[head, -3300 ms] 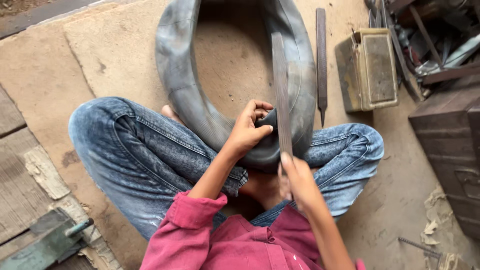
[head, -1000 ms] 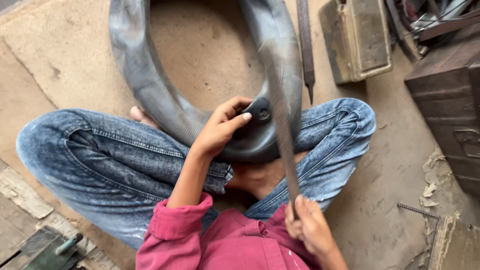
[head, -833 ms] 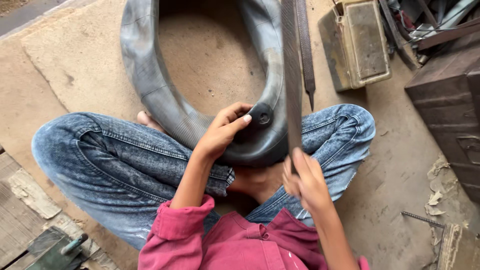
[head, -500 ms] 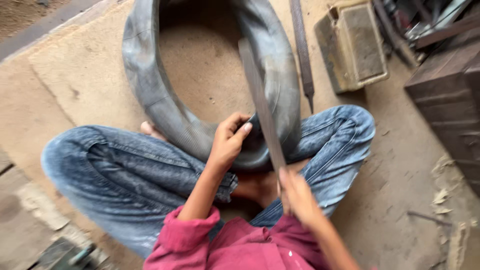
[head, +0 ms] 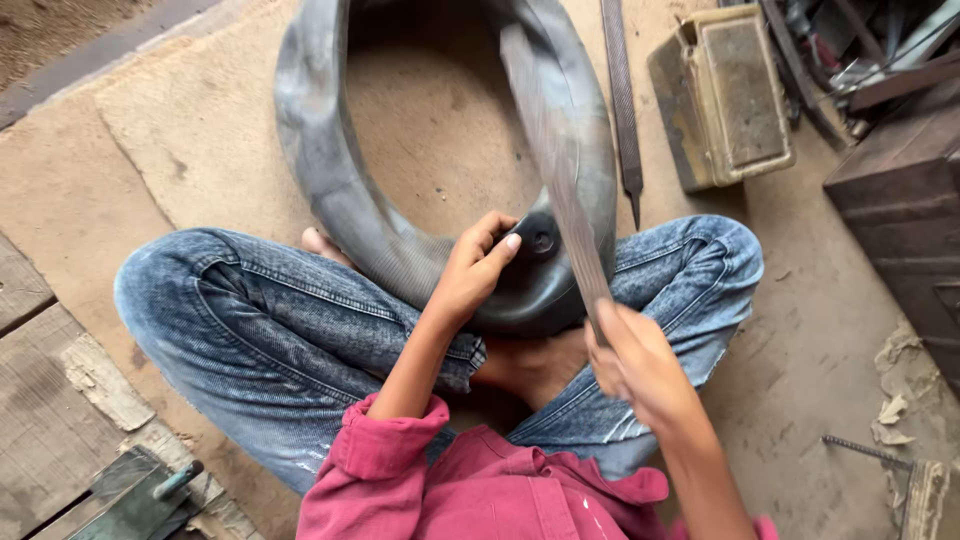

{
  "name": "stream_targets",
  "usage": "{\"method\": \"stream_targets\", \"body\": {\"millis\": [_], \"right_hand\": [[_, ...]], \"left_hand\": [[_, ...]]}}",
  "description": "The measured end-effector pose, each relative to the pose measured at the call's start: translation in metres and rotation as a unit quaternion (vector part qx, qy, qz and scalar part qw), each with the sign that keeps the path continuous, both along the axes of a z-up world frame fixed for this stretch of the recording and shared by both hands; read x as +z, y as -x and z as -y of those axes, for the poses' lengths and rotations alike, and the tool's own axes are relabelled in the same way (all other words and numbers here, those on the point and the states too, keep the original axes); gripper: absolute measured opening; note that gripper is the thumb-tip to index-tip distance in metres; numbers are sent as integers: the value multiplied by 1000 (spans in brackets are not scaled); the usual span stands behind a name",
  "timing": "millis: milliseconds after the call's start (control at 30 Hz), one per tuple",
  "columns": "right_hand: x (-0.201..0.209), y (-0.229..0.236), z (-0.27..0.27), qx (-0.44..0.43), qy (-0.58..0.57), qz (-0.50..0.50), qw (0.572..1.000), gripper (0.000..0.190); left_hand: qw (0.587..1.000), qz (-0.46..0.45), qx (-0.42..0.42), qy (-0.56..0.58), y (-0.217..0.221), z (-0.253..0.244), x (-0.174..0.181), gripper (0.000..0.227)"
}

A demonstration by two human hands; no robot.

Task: The person sits cross-legged on the floor and uses a metal file to scrape the surface of a rubber tire inner tube. They repeatedly rub the file back and forth over a specific section of the tube, likely to roughen the surface for a patch or repair.

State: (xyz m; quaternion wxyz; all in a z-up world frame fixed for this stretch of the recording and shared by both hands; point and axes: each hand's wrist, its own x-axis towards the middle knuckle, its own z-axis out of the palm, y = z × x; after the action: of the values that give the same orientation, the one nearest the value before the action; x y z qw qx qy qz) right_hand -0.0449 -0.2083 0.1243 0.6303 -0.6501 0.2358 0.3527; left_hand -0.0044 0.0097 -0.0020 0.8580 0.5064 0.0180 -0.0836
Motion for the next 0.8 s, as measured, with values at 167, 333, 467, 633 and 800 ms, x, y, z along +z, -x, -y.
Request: {"method": "stream_targets", "body": {"millis": [167,333,467,633,800], "right_hand": [[-11,-56,-48,25,-61,56,996,34],[-40,-19,-20,49,0,24,999,42],[-36,78,30,30,40,-59,997,43],[-15,150,80,-21,-38,-153,987,31],[-9,116,60,42,35,30,998,50]], "left_hand": [[1000,-1,2,-13,1,0,1,25],[999,-39,38,-3,3,6,-5,21],[997,-52,54,4,2,10,-8,21],[998,-36,49,10,2,12,-19,17],[996,-21,36,-81,-6,8,-10,31]]}}
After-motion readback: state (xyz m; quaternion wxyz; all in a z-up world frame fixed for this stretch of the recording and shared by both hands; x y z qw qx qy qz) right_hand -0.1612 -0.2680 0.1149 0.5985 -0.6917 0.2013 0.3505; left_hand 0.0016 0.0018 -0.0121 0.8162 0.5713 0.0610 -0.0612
